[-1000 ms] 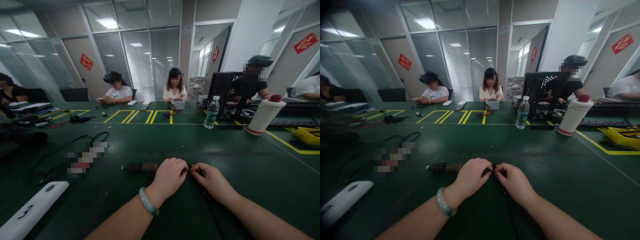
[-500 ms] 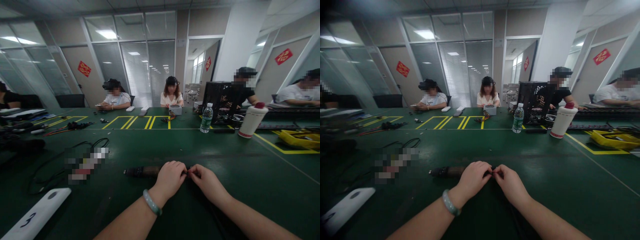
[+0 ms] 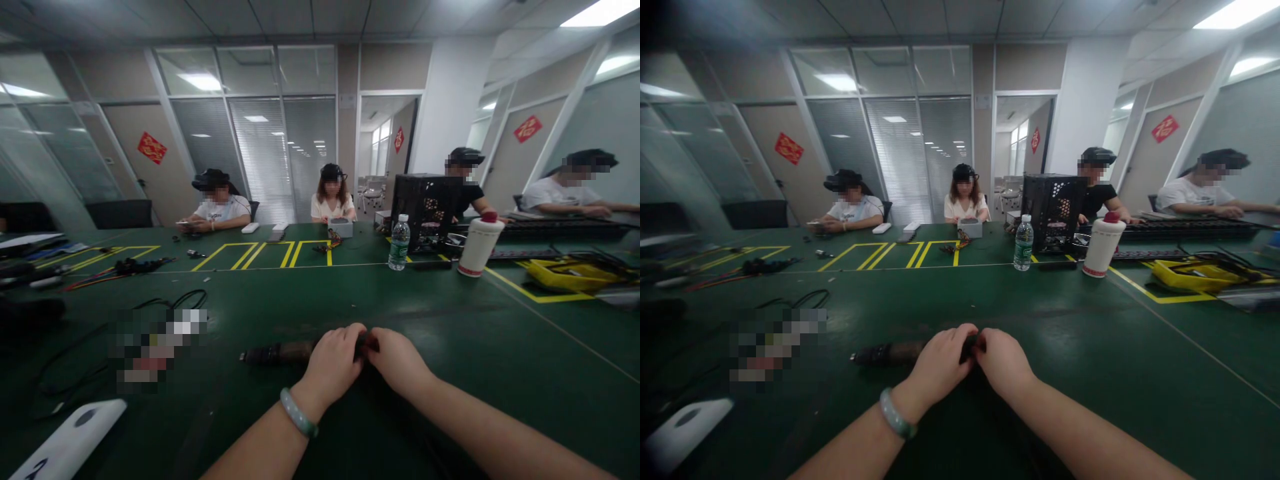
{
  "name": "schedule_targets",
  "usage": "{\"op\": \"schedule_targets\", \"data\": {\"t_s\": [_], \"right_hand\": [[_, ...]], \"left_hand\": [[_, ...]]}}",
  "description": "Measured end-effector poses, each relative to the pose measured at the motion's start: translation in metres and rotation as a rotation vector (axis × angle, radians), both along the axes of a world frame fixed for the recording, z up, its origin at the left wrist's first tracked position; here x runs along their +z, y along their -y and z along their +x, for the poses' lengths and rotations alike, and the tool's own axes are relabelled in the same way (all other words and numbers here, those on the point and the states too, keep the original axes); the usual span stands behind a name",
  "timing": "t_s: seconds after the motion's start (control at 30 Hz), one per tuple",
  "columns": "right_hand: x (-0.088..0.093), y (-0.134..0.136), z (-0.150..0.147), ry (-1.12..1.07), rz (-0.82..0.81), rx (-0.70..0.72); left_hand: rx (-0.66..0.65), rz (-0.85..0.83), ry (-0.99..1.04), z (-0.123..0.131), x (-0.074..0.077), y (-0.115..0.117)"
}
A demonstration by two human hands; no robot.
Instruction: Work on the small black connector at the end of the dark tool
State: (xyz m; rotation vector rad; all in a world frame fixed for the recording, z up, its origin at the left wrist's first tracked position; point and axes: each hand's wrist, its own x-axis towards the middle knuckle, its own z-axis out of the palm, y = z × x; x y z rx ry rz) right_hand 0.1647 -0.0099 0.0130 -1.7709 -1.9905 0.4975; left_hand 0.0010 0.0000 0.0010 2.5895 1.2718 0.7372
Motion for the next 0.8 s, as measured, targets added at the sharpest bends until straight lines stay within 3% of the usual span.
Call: {"op": "schedule_targets", "data": {"t_s": [0.2,0.53,0.67,0.73,0.8], "right_hand": [[-0.004,0.002,0.001,0.085,0.115,0.063],[-0.004,-0.004,0.014,0.104,0.111,0.088],[0.002,-0.009,0.068,0.125,0.077,-0.06],[0.003,-0.005,0.119,0.137,0.041,-0.171],[0.002,0.008,0.179,0.105,-0.068,-0.37]], "left_hand": [[-0.056,0.096,0.069,0.0,0.005,0.004],[-0.201,0.103,0.089,-0.004,0.018,0.011],[-0.223,0.086,0.068,-0.006,0.022,0.015],[-0.219,0.064,0.06,-0.006,0.022,0.015],[-0.219,0.038,0.053,-0.007,0.021,0.014]]}}
